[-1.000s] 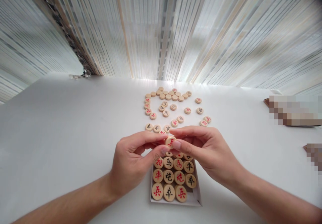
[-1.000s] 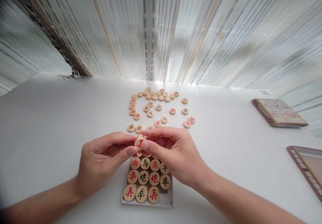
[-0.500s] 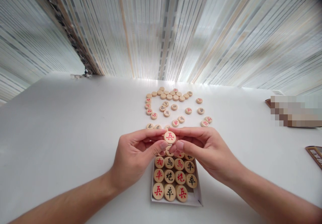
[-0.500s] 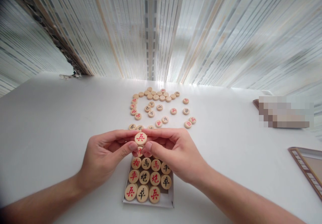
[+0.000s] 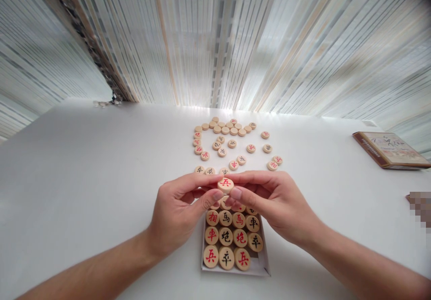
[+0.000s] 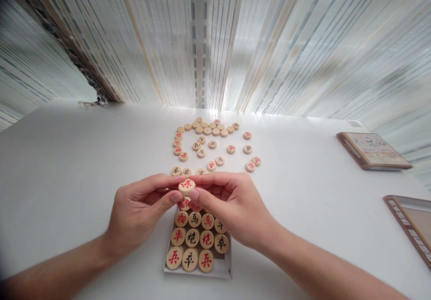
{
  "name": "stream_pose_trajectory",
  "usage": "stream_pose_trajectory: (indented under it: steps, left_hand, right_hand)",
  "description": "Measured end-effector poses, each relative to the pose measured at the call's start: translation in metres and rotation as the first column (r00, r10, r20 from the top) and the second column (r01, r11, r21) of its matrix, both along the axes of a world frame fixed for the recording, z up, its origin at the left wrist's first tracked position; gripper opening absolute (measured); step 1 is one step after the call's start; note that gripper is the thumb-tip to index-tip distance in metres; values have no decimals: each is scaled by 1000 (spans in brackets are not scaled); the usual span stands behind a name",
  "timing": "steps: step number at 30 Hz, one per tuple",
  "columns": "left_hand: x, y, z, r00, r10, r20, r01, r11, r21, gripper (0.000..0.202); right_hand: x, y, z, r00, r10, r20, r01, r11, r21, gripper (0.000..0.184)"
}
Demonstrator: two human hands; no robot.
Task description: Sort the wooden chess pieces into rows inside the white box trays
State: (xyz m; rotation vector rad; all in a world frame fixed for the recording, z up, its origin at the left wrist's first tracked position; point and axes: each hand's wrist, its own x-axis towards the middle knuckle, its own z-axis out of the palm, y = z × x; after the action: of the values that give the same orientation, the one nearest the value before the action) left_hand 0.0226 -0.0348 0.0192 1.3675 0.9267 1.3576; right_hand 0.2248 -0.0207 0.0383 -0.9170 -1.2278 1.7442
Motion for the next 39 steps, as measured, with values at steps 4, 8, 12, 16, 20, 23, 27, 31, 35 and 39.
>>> stream_pose_trajectory:
  steps: [4,8,12,16,20,23,27,31,35,39]
  left_hand:
    - [-2,0,-2,1000,-1,-23,1,1000,22,22]
    - [-3,0,-3,999,5,-51,-4,999,32,15]
    - [-3,1,-1,996,2,-91,4,998,59,10]
    - [-3,0,-1,995,0,-95,5,999,54,11]
    - [-2,-2,-4,998,-2,-64,3,1000,11,27]
    - [-1,-4,-4,999,-30,-44,30,1000,0,35]
    - [-1,-4,-6,997,-63,-33,63,998,-6,39]
    - [-2,-3,-8,996,-77,-35,77,997,3,39]
    - [-2,-2,-9,992,-111,-66,116,991,73,38]
    - [-4,-3,-9,975,-76,-210,119,972,202,37]
  right_hand:
    - [0,1,1,1000,8,23,-8,1000,14,28]
    - [1,2,0,997,21,74,-24,999,37,22]
    - [1,3,2,995,45,84,-48,998,35,21]
    - [1,2,3,992,54,116,-55,998,2,29]
    - [3,1,0,982,54,180,-54,999,-7,43]
    - [3,1,-1,978,75,194,-72,997,-24,47]
    - [2,3,-1,978,96,184,-88,995,-54,48]
    - [1,2,1,987,100,122,-88,991,-100,40]
    - [-2,1,2,994,103,35,-95,979,-183,34]
    - [-4,1,1,994,110,-1,-107,965,-238,37]
